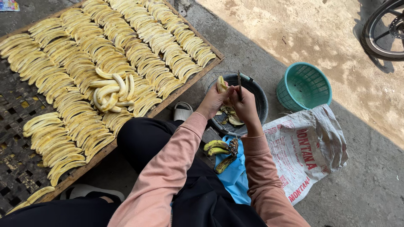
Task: The person sits on the ground beside a slatted drying rack covered with banana slices. They peel whole bananas by hand, cut the peeled fruit into slices with a knife, drop the peels into a bucket, and place the slices onto the rack, gradually building a pile of fresh slices.
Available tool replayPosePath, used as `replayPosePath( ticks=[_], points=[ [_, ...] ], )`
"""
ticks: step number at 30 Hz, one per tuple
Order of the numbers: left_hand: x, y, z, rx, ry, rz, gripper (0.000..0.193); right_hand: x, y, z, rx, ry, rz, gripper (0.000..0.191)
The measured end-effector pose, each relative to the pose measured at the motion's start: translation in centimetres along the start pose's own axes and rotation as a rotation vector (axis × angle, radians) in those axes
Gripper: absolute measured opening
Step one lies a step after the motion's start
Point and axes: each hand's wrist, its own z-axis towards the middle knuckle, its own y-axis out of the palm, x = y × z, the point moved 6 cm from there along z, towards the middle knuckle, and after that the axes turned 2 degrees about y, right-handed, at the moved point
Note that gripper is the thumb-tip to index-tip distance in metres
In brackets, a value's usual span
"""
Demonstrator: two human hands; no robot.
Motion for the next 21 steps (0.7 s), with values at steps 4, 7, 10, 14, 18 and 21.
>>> replayPosePath(
  ticks=[4,7,10,14,18,21],
  points=[
    [1.2,0.3,0.7,-0.039,0.208,0.335,0.037,4.5,-1.2,-0.4,0.006,0.337,0.318,0.023],
    [1.1,0.7,0.8,0.027,0.343,0.557,0.035,6.2,-2.7,-0.9,0.113,0.451,0.35,0.021],
    [0.6,0.9,1.2,0.017,0.378,0.397,0.037,7.2,-3.3,-1.3,0.132,0.511,0.447,0.024],
    [0.0,-2.0,1.9,0.158,0.109,-0.179,0.042,7.5,-5.4,-0.8,0.202,0.414,0.197,0.03],
    [1.6,-3.3,1.9,0.207,0.185,-0.443,0.029,4.8,-5.1,-0.7,0.108,0.149,-0.069,0.053],
    [2.1,-3.1,1.8,0.232,0.179,-0.54,0.027,2.9,-1.6,-3.0,-0.056,0.292,0.38,0.067]
  ],
)
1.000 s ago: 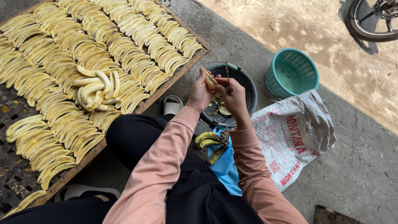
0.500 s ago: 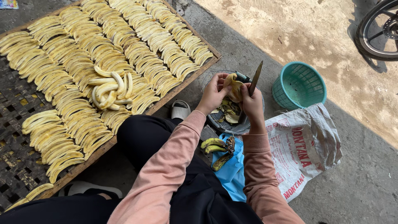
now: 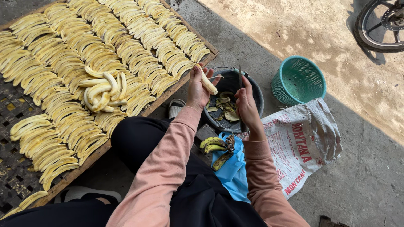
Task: The person sits on the ground beside a slatted drying rack covered with banana slices. They peel whole bananas by hand, cut the peeled fruit into slices with a knife, drop the peels into a bucket, and place the slices onto the rack, gradually building a pile of fresh slices.
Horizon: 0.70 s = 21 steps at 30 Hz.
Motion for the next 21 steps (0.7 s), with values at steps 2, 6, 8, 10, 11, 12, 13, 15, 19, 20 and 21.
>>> replayPosePath(
  ticks=[2,6,8,10,11,12,13,15,19,20,21],
  points=[
    [0.2,0.0,-0.1,0.022,0.01,0.001,0.027,-0.2,2.9,-1.5,-0.089,0.062,0.163,0.069],
    [-0.7,-0.2,0.1,-0.083,-0.098,-0.096,0.033,-0.9,4.7,-0.8,-0.067,0.013,0.122,0.063],
    [-1.9,-0.9,0.2,-0.124,-0.21,-0.063,0.038,-0.9,4.4,0.8,-0.048,-0.013,0.045,0.05],
    [-2.3,-0.6,0.6,-0.248,-0.071,-0.003,0.039,-1.0,4.6,2.4,-0.077,-0.064,-0.073,0.028],
    [-2.2,-0.5,0.7,-0.306,0.001,0.027,0.039,-1.2,4.7,2.9,-0.086,-0.084,-0.078,0.023],
    [-2.4,-0.8,0.9,-0.297,-0.021,0.041,0.04,-1.6,4.9,3.3,-0.097,-0.105,-0.084,0.018],
    [-2.5,-1.0,0.9,-0.285,-0.043,0.053,0.041,-2.0,5.0,3.5,-0.109,-0.122,-0.091,0.015],
    [-2.7,-1.1,0.6,-0.254,-0.138,0.04,0.042,-2.6,4.2,4.0,-0.063,-0.03,-0.068,0.015],
    [-3.2,-0.9,-0.4,-0.161,-0.336,-0.086,0.042,-3.2,-0.3,5.1,0.03,0.085,0.154,0.015],
    [-3.4,-1.1,-0.6,-0.129,-0.367,-0.129,0.042,-2.9,-1.9,5.3,0.055,0.074,0.2,0.016],
    [-3.4,-1.3,-0.6,-0.105,-0.347,-0.165,0.042,-2.2,-3.5,5.4,0.083,0.064,0.244,0.016]
  ],
)
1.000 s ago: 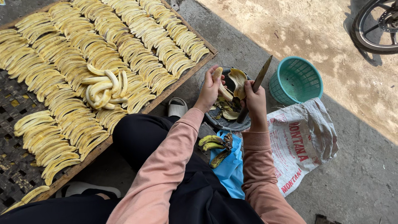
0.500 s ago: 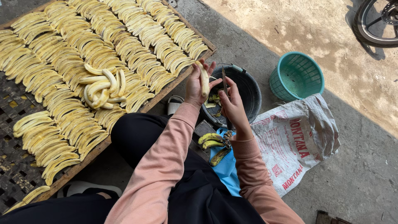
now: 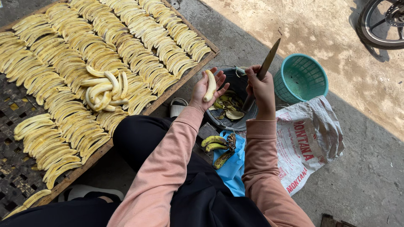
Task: The person sits on the ground beside a slatted drying rack covered with banana slices. They peel whole bananas by hand, cut the peeled fruit into slices with a knife, drop the peels into a bucket, and place the slices onto the rack, gradually building a pile of fresh slices.
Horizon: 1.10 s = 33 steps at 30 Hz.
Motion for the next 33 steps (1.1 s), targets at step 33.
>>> replayPosePath(
  ticks=[33],
  points=[
    [5.6,4.9,-3.1,0.203,0.631,0.256,0.029,1.3,11.0,-11.4,-0.27,-0.173,-0.451,0.054]
  ],
)
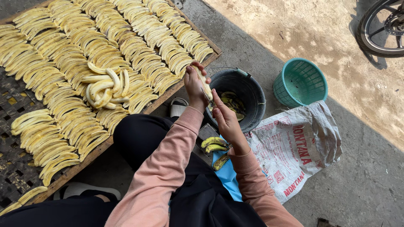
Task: The person sits on the ground beside a slatted drying rack covered with banana slices. They peel whole bananas by hand, cut the peeled fruit into slices with a knife, drop the peels into a bucket, and place the slices onto the rack, gradually building a pile of fresh slices.
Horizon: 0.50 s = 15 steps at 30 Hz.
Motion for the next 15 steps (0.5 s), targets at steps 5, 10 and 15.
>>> replayPosePath(
  ticks=[5,10,15],
  points=[
    [-1.4,-0.2,-0.9,-0.023,-0.143,-0.119,0.03,1.2,0.2,1.8,-0.007,0.02,0.045,0.054],
    [-3.2,-1.9,-0.6,-0.073,-0.212,-0.165,0.033,1.6,0.2,3.3,0.028,-0.061,-0.045,0.052],
    [-3.5,-3.8,0.3,-0.16,-0.258,-0.266,0.031,1.8,0.7,5.1,-0.026,-0.05,-0.094,0.054]
  ],
)
